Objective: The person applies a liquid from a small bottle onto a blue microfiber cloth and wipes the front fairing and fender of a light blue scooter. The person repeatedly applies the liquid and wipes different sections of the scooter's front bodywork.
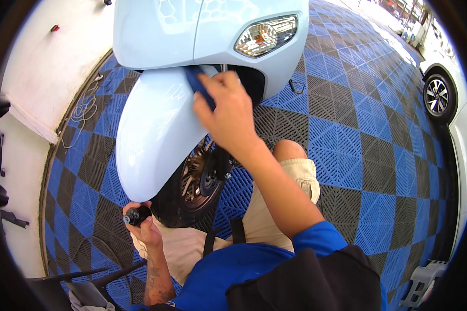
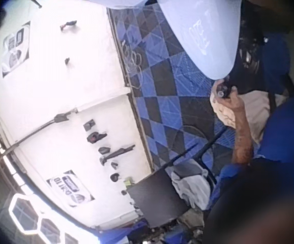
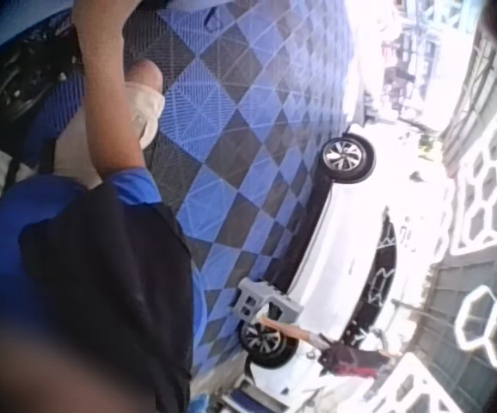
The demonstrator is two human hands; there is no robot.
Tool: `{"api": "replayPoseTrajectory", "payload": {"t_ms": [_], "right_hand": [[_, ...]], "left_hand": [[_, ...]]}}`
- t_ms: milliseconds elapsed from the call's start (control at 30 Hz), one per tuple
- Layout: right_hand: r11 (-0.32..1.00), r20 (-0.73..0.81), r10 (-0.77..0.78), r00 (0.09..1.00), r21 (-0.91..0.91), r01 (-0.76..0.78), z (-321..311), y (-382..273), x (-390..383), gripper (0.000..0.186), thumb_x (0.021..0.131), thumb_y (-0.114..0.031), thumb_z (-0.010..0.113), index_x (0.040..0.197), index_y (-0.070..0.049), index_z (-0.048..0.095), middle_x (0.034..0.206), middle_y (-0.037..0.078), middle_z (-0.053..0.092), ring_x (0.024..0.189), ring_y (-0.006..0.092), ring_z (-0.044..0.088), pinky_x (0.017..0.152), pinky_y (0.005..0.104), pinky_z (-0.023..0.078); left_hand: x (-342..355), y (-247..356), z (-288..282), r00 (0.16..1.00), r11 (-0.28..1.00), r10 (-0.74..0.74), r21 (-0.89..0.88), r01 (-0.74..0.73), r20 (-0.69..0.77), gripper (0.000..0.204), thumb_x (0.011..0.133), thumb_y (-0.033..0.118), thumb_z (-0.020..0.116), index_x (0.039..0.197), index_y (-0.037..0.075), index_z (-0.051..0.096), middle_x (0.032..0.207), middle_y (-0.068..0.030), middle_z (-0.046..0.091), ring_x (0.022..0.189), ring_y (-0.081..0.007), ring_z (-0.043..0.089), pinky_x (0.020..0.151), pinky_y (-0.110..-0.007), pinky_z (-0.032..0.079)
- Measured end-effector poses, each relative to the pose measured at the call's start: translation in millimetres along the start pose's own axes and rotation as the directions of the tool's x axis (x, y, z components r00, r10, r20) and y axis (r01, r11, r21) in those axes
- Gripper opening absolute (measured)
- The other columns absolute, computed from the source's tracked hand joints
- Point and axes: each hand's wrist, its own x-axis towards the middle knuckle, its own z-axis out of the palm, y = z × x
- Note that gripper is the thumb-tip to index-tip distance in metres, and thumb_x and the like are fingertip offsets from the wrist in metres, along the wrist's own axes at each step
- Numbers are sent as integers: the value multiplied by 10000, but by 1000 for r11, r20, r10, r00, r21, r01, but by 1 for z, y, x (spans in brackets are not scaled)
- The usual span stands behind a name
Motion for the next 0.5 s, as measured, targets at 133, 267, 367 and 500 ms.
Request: {"api": "replayPoseTrajectory", "payload": {"t_ms": [133, 267, 367, 500], "right_hand": [[988, -21, -42, 999, -148, 39, 6, -14, 10, 319, 850, -123, 712, 1123, 41, 722, 1013, 191, 623, 883, 355, 649, 786, 436, 535], [989, -88, -55, 995, -142, 42, 5, -20, 18, 220, 827, -156, 763, 954, 23, 774, 991, 184, 710, 891, 347, 699, 797, 412, 558], [973, -76, -96, 993, -215, 78, 8, -26, 24, 225, 824, -179, 787, 921, 24, 785, 965, 187, 745, 853, 345, 721, 797, 386, 563], [934, 57, -287, 956, -204, 293, 15, -49, 3, 192, 786, -141, 799, 916, -2, 779, 1002, 157, 736, 846, 307, 704, 771, 390, 562]], "left_hand": [[-2, -2, -5, 999, 999, -8, 41, 6, 41, 490, 605, 46, 560, 1090, -21, 554, 1013, -171, 600, 918, -261, 619, 929, -392, 502], [-2, -3, -12, 997, 998, -12, 54, 8, 73, 507, 616, 36, 544, 1120, -24, 553, 1053, -183, 607, 964, -266, 614, 976, -399, 490], [-1, -4, -14, 997, 999, -19, 44, 16, 76, 505, 606, 31, 537, 1108, -25, 553, 1069, -194, 611, 963, -261, 613, 975, -393, 488], [0, -6, -14, 997, 999, -32, 12, 31, 66, 504, 600, 31, 527, 1100, -27, 550, 1088, -205, 606, 958, -261, 605, 968, -386, 483]]}}
